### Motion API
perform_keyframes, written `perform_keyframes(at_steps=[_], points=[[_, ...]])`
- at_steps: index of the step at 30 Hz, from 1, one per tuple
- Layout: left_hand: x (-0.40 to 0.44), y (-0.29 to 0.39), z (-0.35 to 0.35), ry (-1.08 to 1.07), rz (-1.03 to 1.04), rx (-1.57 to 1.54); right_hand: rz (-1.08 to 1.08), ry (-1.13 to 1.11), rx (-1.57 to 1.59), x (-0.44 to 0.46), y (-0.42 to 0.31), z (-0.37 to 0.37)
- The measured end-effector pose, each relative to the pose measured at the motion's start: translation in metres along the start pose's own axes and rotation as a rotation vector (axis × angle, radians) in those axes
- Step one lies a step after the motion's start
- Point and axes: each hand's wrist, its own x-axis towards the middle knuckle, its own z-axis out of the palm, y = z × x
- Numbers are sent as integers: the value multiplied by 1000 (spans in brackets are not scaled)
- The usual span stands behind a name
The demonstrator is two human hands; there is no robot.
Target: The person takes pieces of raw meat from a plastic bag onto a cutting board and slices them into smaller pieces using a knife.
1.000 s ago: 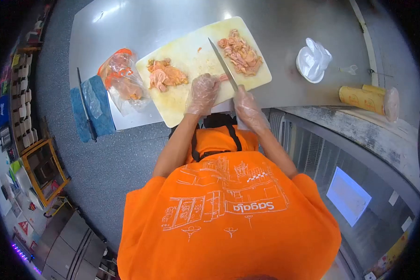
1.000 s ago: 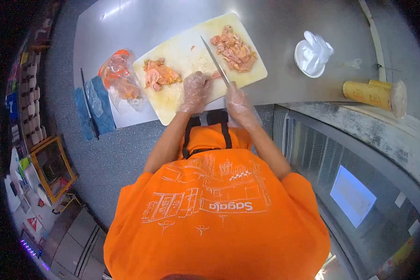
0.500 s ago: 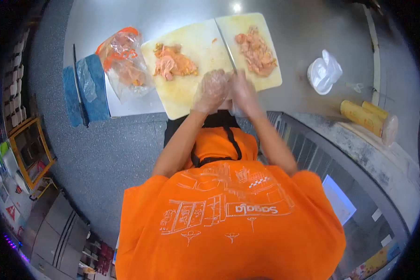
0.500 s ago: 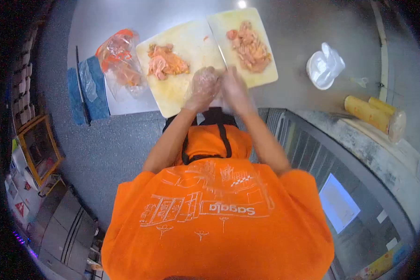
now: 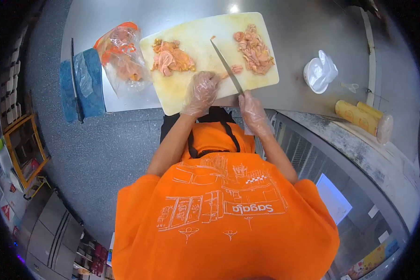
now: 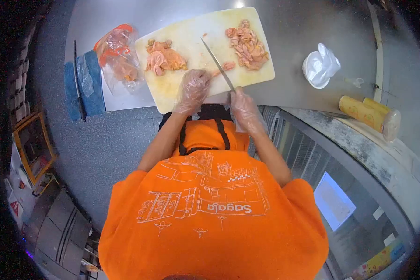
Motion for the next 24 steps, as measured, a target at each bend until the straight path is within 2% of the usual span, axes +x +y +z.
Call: perform_keyframes(at_steps=[1, 4, 8, 11, 17, 24], points=[[0, -1, 2, 5, 4, 17, 76, -20, 3, -3, -5, -4], [2, -1, 8, -15, 4, 43, 6, 52, 36, 4, -21, 5], [2, 3, 1, -43, -18, 32, 135, -40, -19, 6, -11, -12], [5, 8, -6, -36, -25, -5, 160, 141, -25, 7, 10, -29], [5, 4, -5, -25, -2, -16, 52, -13, -80, 0, 9, -29], [7, 5, -4, -33, -41, -27, 112, -5, -109, 18, -2, -12]])
